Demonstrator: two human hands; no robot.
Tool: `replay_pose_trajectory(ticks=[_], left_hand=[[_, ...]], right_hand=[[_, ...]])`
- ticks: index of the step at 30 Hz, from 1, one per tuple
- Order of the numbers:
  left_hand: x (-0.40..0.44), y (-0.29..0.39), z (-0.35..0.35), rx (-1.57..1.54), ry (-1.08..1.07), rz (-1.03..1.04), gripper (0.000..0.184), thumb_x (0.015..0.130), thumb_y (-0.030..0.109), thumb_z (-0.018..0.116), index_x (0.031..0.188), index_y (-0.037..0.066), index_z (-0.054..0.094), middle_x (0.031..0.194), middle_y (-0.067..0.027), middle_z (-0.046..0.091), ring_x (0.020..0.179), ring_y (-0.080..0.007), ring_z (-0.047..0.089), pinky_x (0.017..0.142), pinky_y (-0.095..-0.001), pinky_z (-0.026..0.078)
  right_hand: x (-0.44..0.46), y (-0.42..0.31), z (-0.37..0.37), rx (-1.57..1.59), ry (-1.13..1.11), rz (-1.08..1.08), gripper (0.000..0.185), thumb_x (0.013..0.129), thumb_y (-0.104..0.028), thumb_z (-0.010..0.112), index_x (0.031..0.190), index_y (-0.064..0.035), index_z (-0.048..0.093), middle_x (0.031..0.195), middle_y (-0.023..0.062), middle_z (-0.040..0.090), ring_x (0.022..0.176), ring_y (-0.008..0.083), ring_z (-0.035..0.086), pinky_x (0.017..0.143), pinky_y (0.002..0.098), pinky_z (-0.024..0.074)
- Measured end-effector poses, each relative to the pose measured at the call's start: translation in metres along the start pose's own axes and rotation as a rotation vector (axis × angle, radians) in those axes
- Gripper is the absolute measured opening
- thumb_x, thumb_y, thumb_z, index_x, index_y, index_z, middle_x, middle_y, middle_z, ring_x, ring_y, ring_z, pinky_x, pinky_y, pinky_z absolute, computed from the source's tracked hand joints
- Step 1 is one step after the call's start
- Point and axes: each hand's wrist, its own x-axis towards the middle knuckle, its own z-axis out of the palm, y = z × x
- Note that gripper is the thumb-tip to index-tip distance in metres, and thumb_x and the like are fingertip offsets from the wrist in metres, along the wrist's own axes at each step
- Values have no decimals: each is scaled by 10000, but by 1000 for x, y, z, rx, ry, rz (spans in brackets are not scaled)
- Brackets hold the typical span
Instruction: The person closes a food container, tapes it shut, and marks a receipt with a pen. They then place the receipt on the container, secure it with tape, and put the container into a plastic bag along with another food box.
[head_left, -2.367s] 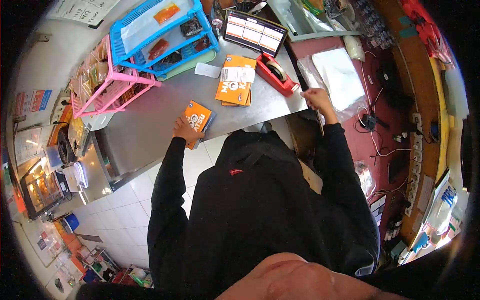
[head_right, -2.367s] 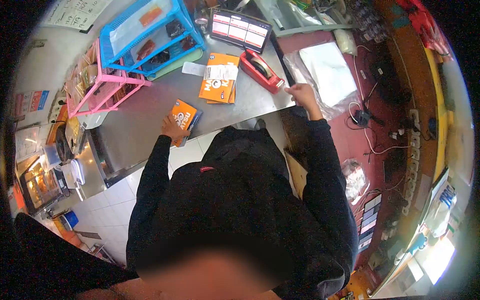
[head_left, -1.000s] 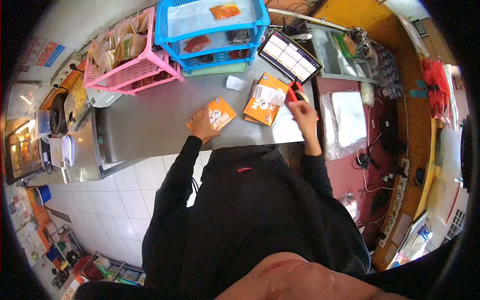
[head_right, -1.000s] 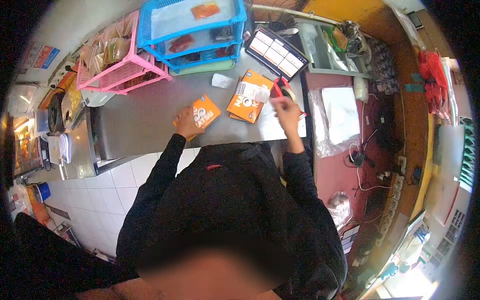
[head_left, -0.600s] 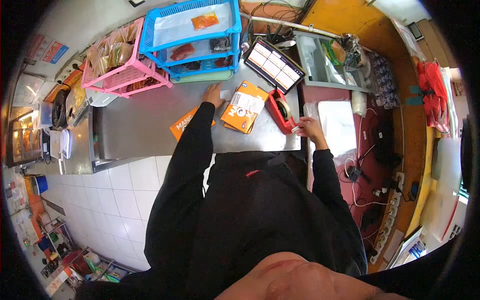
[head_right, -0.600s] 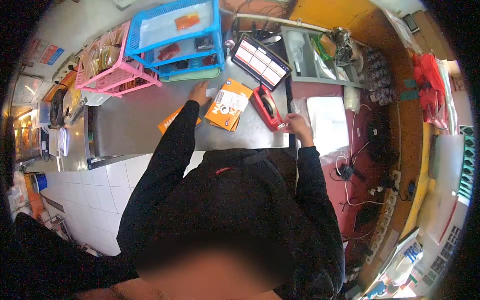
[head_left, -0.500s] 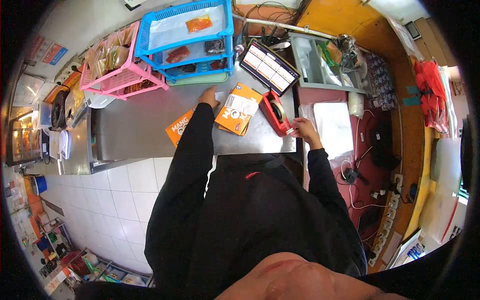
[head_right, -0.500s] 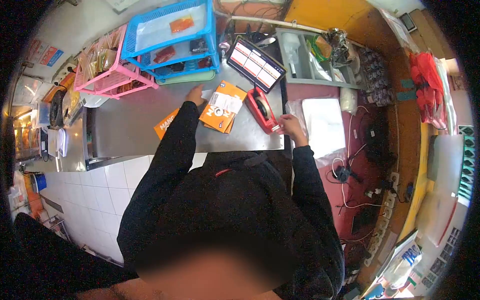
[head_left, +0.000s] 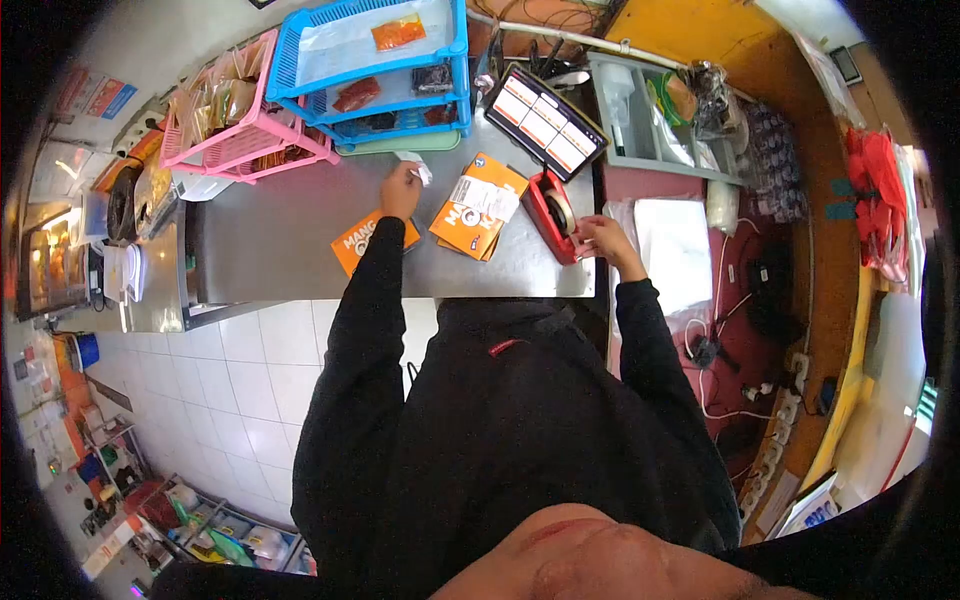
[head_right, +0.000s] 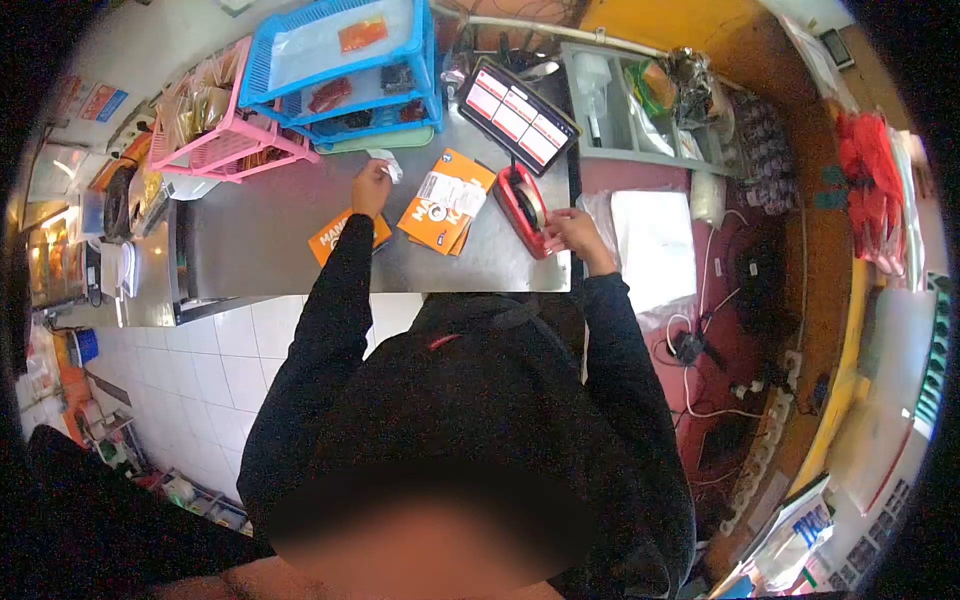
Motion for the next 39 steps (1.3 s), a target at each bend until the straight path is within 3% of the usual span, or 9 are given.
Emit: replay_pose_trajectory(ticks=[5, 7, 11, 17, 19, 21, 31, 35, 39], left_hand=[[-43, -5, -38, -290, 48, 106, 189, 850, 96, 556, 991, 74, 679, 815, -71, 659, 699, -155, 609, 621, -290, 457], [-61, -5, -54, -732, 98, -393, 147, 832, 121, 618, 924, 19, 670, 793, -34, 643, 683, -109, 579, 601, -245, 426], [-88, -23, -69, -546, 122, -535, 121, 791, 119, 681, 793, 3, 647, 780, -29, 628, 668, -91, 564, 572, -224, 403], [-88, -31, -72, -675, 71, -498, 278, 712, 31, 733, 940, 16, 575, 797, -68, 635, 639, -110, 572, 581, -251, 449], [-84, -21, -83, -730, 14, -464, 412, 698, -5, 725, 1062, 16, 532, 838, -94, 647, 676, -120, 598, 600, -268, 474], [-81, -38, -82, -754, 11, -417, 426, 688, -18, 711, 1080, 48, 558, 859, -108, 654, 716, -127, 621, 611, -281, 488], [-58, -50, -132, 455, -246, 567, 187, 785, 158, 549, 909, 220, 674, 1072, -46, 611, 1027, -209, 497, 813, -393, 367], [-63, -53, -125, 513, -213, 468, 154, 799, 185, 562, 919, 183, 659, 1007, -68, 597, 988, -215, 525, 764, -361, 423], [-95, -39, -106, 286, -139, -193, 234, 825, 262, 583, 1000, 123, 654, 1008, -85, 572, 984, -251, 533, 819, -385, 443]], right_hand=[[-17, -5, 15, -15, 120, -71, 280, 863, -234, 614, 993, 8, 561, 718, 97, 619, 492, 152, 589, 433, 251, 486], [-40, 3, 19, -213, 290, -197, 249, 813, -256, 686, 869, -31, 597, 544, 20, 544, 386, 93, 481, 354, 222, 367], [-82, 38, -4, -303, 328, -53, 264, 757, -311, 742, 777, -63, 655, 503, 7, 529, 348, 66, 420, 323, 217, 265], [-45, 96, 4, -390, 441, -46, 254, 720, -259, 747, 765, -15, 690, 534, 50, 584, 425, 153, 514, 430, 287, 396], [-19, 138, -18, -1329, 858, -189, 282, 692, -287, 737, 730, -11, 694, 560, 130, 609, 518, 271, 592, 514, 371, 455], [-28, 135, -42, -1356, 382, 11, 237, 681, -251, 679, 767, -31, 697, 787, 217, 650, 809, 371, 642, 670, 427, 515], [-94, -67, 52, -748, 483, -486, 267, 777, -266, 709, 783, 0, 690, 518, 40, 548, 442, 97, 475, 449, 276, 378], [-80, -109, 107, -779, 335, -655, 241, 780, -230, 708, 822, 7, 693, 548, 4, 541, 498, 49, 431, 456, 238, 339], [-53, -114, 153, -650, 135, -659, 202, 779, -197, 700, 821, 0, 695, 598, -3, 572, 555, 48, 452, 501, 232, 351]])
